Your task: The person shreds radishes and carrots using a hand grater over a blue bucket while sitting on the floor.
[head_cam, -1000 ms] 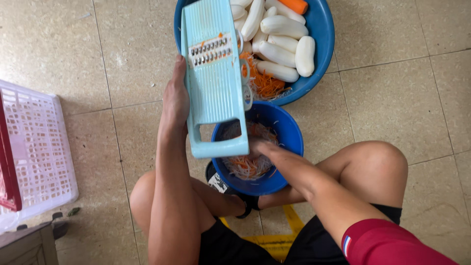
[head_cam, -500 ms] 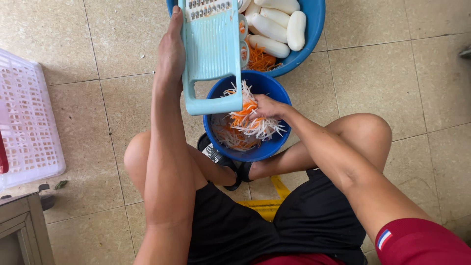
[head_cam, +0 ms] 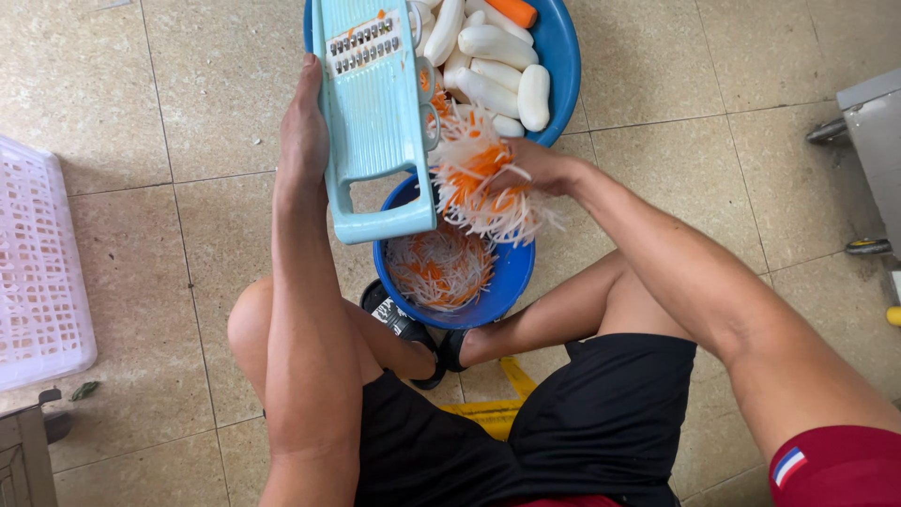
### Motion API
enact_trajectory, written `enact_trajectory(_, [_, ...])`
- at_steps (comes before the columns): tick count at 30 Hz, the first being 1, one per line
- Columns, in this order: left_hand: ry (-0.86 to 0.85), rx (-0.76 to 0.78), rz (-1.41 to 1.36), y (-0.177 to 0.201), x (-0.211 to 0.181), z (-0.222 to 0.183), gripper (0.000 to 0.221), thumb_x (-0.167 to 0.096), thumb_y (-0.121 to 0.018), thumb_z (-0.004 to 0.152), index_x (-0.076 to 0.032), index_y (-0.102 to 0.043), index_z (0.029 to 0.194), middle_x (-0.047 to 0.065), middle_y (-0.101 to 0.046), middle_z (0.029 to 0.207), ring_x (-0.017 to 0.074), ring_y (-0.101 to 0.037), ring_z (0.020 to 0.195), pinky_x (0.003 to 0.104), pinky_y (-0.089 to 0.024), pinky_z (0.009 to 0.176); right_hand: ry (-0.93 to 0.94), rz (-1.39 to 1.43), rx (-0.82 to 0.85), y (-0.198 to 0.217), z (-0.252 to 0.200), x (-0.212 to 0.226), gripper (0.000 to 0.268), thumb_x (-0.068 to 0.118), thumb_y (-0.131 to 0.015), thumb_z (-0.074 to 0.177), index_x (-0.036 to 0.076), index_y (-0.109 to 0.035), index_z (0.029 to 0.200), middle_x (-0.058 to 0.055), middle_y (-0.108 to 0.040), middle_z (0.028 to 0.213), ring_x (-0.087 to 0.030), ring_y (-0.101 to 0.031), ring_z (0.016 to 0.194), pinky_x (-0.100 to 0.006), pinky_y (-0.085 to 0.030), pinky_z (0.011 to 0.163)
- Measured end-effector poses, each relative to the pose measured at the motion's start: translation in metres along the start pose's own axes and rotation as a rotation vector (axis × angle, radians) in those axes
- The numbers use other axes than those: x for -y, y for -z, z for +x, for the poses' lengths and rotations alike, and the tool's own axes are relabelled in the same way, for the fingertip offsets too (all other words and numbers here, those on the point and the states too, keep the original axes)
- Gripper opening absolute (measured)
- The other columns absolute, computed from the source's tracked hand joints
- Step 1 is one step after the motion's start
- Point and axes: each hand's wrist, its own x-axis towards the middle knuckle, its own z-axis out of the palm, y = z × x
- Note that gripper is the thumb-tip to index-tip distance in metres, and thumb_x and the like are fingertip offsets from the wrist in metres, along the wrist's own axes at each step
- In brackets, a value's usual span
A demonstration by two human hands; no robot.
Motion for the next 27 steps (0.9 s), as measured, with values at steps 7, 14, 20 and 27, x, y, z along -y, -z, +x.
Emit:
enact_trajectory(7, [-0.063, -0.048, -0.01, 0.003, 0.004, 0.009, 0.086, -0.063, -0.043, 0.093, -0.004, -0.035, 0.156, 0.019, -0.048, 0.151, 0.0264, -0.056, 0.132, 0.036, -0.044, 0.109, 0.107, -0.052, -0.06, 0.09, 0.088, 0.024, 0.06, 0.003, -0.081, 0.077, 0.002, -0.062, 0.134, -0.01, -0.072, 0.125, -0.017, -0.071, 0.108, -0.035, -0.06, 0.096])
enact_trajectory(14, [0.069, -0.061, -0.087, -0.003, 0.001, 0.011, 0.079, -0.06, -0.044, 0.095, -0.001, -0.051, 0.148, 0.018, -0.065, 0.138, 0.0225, -0.064, 0.122, 0.034, -0.046, 0.105, 0.052, -0.675, -0.308, 0.089, 0.234, -0.073, 0.102, 0.021, -0.097, 0.058, 0.005, -0.046, 0.145, -0.021, -0.062, 0.134, -0.033, -0.061, 0.122, -0.041, -0.047, 0.109])
enact_trajectory(20, [0.18, -0.101, -0.011, -0.009, 0.0, 0.019, 0.08, -0.061, -0.042, 0.095, -0.003, -0.051, 0.149, 0.018, -0.064, 0.139, 0.0232, -0.063, 0.125, 0.034, -0.045, 0.106, 0.145, -0.76, 0.089, 0.051, 0.272, -0.168, 0.091, 0.042, -0.086, 0.09, 0.01, -0.034, 0.157, -0.022, -0.043, 0.16, -0.044, -0.044, 0.142, -0.05, -0.038, 0.12])
enact_trajectory(27, [0.21, -0.101, 0.006, -0.027, 0.004, 0.025, 0.08, -0.06, -0.042, 0.095, -0.007, -0.038, 0.156, 0.017, -0.049, 0.154, 0.0243, -0.052, 0.139, 0.036, -0.037, 0.114, -0.26, -0.185, 0.042, 0.137, 0.212, -0.174, 0.072, 0.025, -0.074, 0.084, 0.019, -0.041, 0.148, -0.015, -0.061, 0.141, -0.034, -0.059, 0.129, -0.047, -0.048, 0.108])
